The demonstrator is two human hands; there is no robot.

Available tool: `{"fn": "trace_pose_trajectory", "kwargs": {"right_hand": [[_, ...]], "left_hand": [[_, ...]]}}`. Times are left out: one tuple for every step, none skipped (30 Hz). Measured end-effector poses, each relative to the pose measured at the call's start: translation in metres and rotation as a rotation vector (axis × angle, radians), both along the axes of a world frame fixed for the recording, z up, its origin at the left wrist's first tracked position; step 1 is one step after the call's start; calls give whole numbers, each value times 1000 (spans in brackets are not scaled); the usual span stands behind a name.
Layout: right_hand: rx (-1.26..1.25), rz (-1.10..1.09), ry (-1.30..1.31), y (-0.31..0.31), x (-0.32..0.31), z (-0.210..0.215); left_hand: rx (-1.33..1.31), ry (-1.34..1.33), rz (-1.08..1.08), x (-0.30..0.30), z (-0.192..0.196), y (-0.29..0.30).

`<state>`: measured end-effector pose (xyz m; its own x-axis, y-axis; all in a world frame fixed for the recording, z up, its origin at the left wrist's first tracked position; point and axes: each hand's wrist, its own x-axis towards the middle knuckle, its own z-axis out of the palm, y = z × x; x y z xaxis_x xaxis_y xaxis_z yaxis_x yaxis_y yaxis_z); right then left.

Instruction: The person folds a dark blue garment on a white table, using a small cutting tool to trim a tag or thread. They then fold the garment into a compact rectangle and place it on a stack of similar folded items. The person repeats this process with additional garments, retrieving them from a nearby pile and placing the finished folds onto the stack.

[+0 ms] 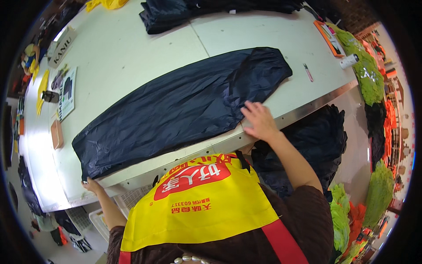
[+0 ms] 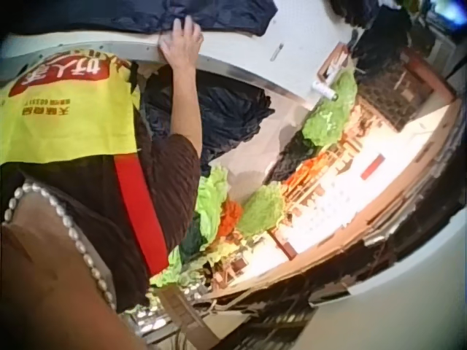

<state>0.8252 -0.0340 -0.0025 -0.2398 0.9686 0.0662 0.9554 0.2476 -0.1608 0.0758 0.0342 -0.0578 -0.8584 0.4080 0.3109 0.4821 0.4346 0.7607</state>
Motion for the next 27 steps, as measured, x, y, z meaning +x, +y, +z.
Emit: {"fn": "trace_pose_trajectory", "kwargs": {"right_hand": [[39,1,-54,2,12,5],[80,-10,-111,4,26,7],[107,-36,-159,10,42,4],[134,-63,-209,16,57,0],[160,-78,-238,22,71,-4],[186,-95,-268,28,84,-10],[192,-102,-317,35,98,-20],[167,-76,-362,42,114,-32],[141,-51,-406,47,129,-44],[121,-24,-449,55,138,-54],[104,-36,-464,61,139,-59],[95,-30,-430,64,140,-64],[84,-23,-402,68,140,-61],[73,-14,-375,74,139,-55],[-37,-32,-334,79,143,-43],[-157,-53,-291,81,145,-24],[-279,-73,-245,82,148,-10],[-250,-83,-156,81,156,-2],[-329,-110,-145,86,160,10],[-411,-143,-138,92,164,26],[-524,-225,9,102,166,46],[-634,-313,156,110,168,56],[-538,-260,152,117,182,50],[-584,-341,93,132,173,55],[-469,-349,-84,138,169,48],[-351,-354,-261,143,167,37],[-375,-418,-272,148,166,25]], "left_hand": [[-156,454,-145,2,-11,-18],[-183,567,-282,37,0,-27],[-196,679,-452,57,2,-35],[-209,786,-626,68,3,-40],[-341,824,-691,76,1,-44],[-475,857,-756,80,-2,-44],[-464,850,-705,83,0,-37],[-562,859,-710,79,3,-27],[-661,868,-714,70,7,-16],[-756,875,-711,63,11,-7],[-809,836,-700,60,12,2],[-805,812,-722,54,16,7],[-800,782,-745,49,20,11],[-795,751,-769,41,21,15],[-794,741,-771,26,19,17],[-832,709,-784,25,30,19],[-910,702,-819,14,38,21],[-989,695,-855,-1,46,24],[-1016,600,-843,-12,57,26],[-1041,504,-834,-21,67,30],[-936,539,-803,-22,81,34],[-984,342,-818,-10,106,51],[-1082,354,-765,-12,110,69],[-1182,374,-702,-13,115,84],[-1163,535,-668,-2,108,95],[-1137,692,-631,9,96,104],[-1116,718,-629,10,80,115]]}}
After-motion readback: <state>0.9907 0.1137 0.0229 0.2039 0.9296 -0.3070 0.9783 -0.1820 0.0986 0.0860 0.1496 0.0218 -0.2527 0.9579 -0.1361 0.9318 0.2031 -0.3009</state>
